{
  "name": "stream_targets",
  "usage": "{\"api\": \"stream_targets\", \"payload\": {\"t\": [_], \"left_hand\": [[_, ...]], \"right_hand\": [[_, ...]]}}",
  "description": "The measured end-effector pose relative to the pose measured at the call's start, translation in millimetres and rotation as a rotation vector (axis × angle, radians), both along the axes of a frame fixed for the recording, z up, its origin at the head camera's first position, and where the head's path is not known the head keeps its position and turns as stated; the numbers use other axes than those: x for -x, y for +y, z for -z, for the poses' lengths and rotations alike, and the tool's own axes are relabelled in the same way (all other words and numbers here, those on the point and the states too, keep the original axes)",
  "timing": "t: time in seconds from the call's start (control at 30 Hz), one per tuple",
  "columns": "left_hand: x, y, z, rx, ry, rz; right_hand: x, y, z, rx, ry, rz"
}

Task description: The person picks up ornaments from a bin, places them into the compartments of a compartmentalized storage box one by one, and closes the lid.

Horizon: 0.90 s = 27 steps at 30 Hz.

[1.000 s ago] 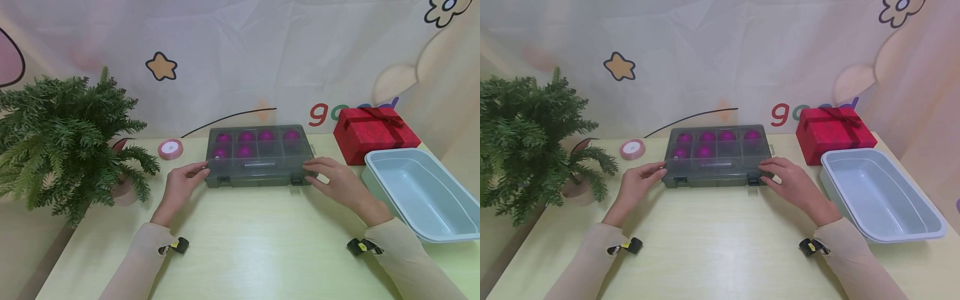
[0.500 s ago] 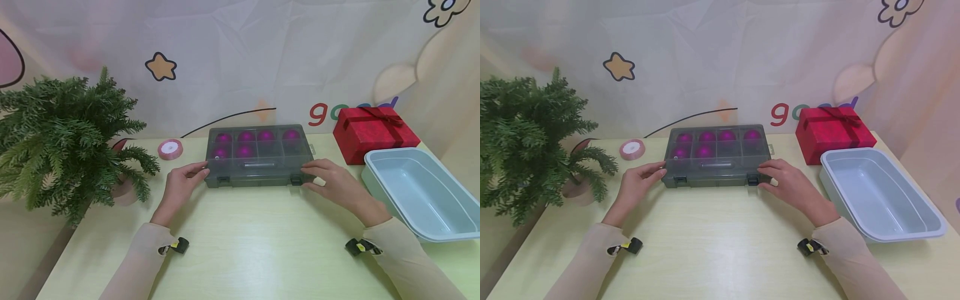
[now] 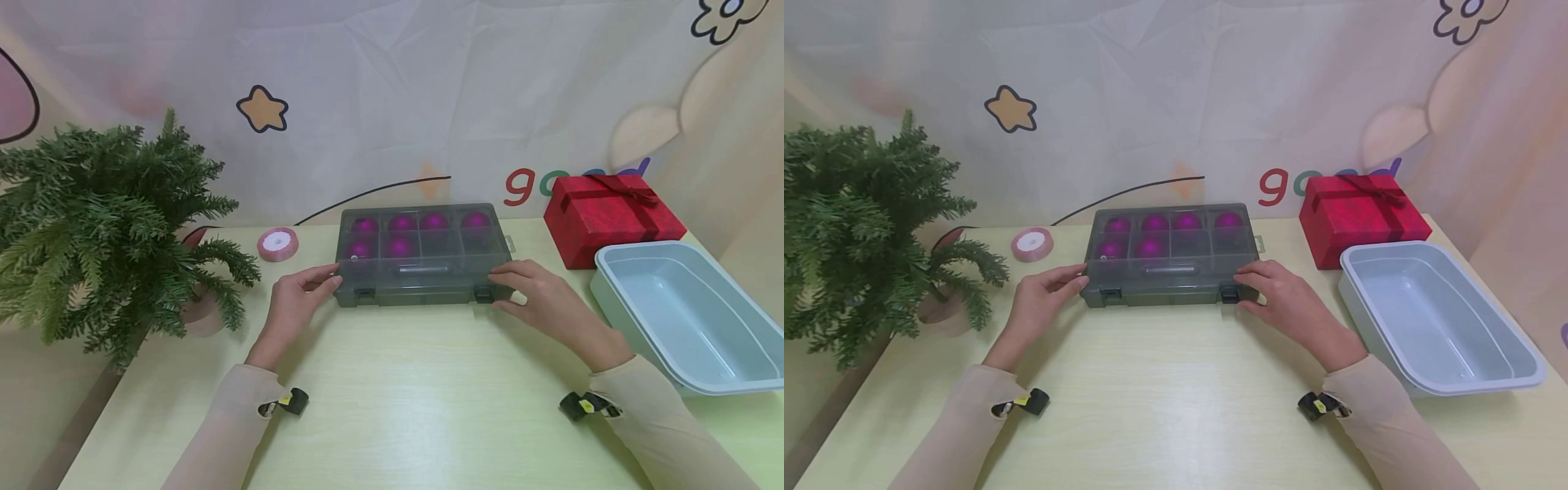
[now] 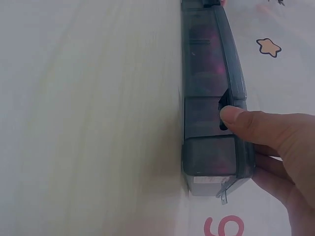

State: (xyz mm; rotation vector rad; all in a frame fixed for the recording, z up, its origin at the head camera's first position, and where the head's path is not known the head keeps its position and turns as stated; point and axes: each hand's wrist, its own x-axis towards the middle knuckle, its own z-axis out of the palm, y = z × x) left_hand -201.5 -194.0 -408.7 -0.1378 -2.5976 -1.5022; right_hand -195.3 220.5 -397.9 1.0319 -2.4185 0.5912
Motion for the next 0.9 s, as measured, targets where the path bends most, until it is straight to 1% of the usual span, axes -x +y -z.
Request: {"api": "stream_targets", "payload": {"t": [0.27, 0.6, 0.9], "left_hand": [[0.8, 0.7, 0.1, -0.001, 0.005, 0.0], [0.4, 1.7, -0.7, -0.001, -0.001, 0.002], [-0.9, 1.1, 0.1, -0.004, -0.001, -0.003]], "right_hand": [[3.1, 1.7, 1.9, 0.048, 0.026, -0.015], [7.8, -2.3, 3.6, 0.115, 0.072, 0.009], [7.0, -5.0, 3.5, 0.125, 0.054, 0.02]]}}
